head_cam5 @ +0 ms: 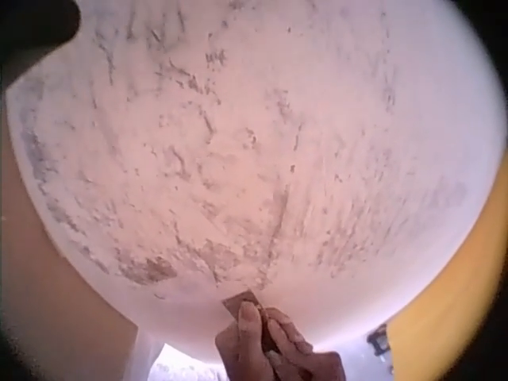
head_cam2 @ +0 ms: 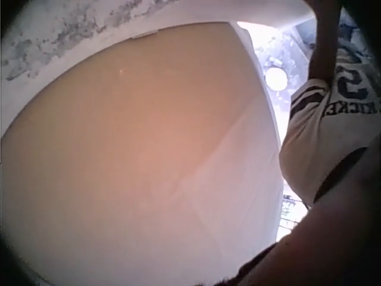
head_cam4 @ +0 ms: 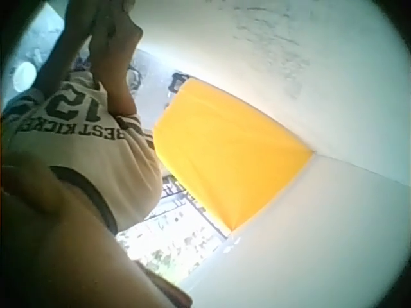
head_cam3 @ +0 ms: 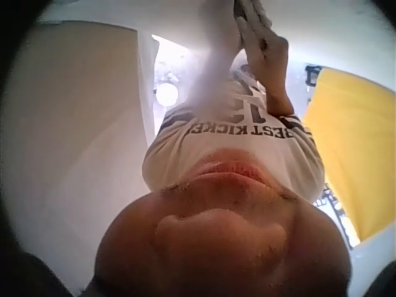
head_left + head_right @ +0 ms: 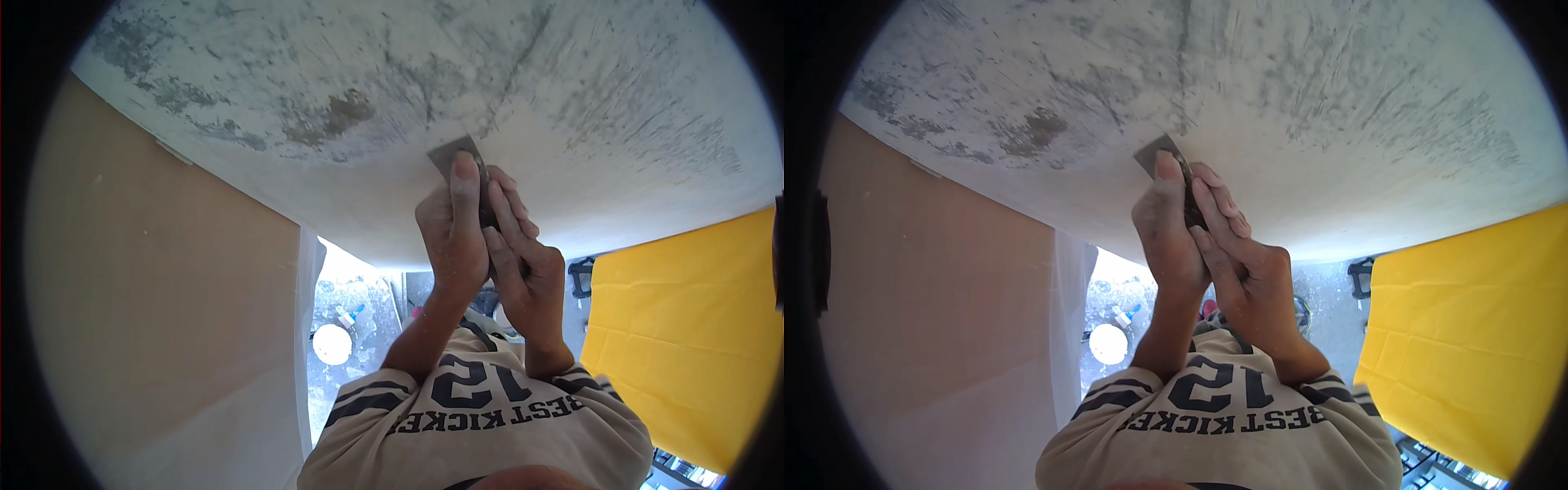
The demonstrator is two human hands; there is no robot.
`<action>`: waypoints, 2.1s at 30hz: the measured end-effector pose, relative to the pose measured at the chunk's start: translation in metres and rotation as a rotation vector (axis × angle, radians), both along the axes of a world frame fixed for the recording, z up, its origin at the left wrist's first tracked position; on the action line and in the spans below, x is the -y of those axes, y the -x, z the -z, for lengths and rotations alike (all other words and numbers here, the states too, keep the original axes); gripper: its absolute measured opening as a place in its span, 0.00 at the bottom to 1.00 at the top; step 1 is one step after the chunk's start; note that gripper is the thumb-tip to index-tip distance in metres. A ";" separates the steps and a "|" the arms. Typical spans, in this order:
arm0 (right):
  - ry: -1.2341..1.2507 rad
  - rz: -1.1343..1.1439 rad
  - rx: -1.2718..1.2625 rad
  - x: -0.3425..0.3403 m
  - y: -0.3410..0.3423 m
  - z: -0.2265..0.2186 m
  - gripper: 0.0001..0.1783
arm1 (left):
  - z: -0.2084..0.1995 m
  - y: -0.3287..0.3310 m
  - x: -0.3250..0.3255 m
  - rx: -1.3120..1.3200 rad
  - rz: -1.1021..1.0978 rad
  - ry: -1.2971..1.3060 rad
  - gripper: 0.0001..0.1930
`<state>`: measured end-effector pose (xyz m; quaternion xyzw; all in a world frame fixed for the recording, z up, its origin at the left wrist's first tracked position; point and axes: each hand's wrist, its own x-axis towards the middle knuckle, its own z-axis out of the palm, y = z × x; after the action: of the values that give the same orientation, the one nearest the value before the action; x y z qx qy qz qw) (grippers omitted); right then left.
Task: Scraping plaster or old paint from a ceiling using a hand scraper tool.
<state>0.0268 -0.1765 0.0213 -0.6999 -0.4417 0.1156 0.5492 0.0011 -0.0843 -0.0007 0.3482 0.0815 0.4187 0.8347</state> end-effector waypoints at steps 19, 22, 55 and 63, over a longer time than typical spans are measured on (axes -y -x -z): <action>-0.013 0.036 0.009 -0.002 -0.002 -0.012 0.21 | -0.023 -0.003 -0.004 0.113 0.043 0.111 0.28; -0.010 0.038 -0.012 0.000 -0.001 -0.012 0.21 | -0.017 -0.001 -0.004 0.092 0.112 0.057 0.26; -0.035 0.072 -0.138 -0.010 0.001 -0.025 0.15 | -0.038 -0.008 -0.017 0.205 0.038 0.095 0.28; -0.053 0.060 -0.143 -0.005 -0.002 -0.023 0.16 | -0.033 -0.011 -0.007 0.165 0.014 0.119 0.29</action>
<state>0.0287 -0.1710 0.0448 -0.6881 -0.3829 0.1372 0.6009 0.0117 -0.0771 0.0319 0.2631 0.0346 0.4346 0.8606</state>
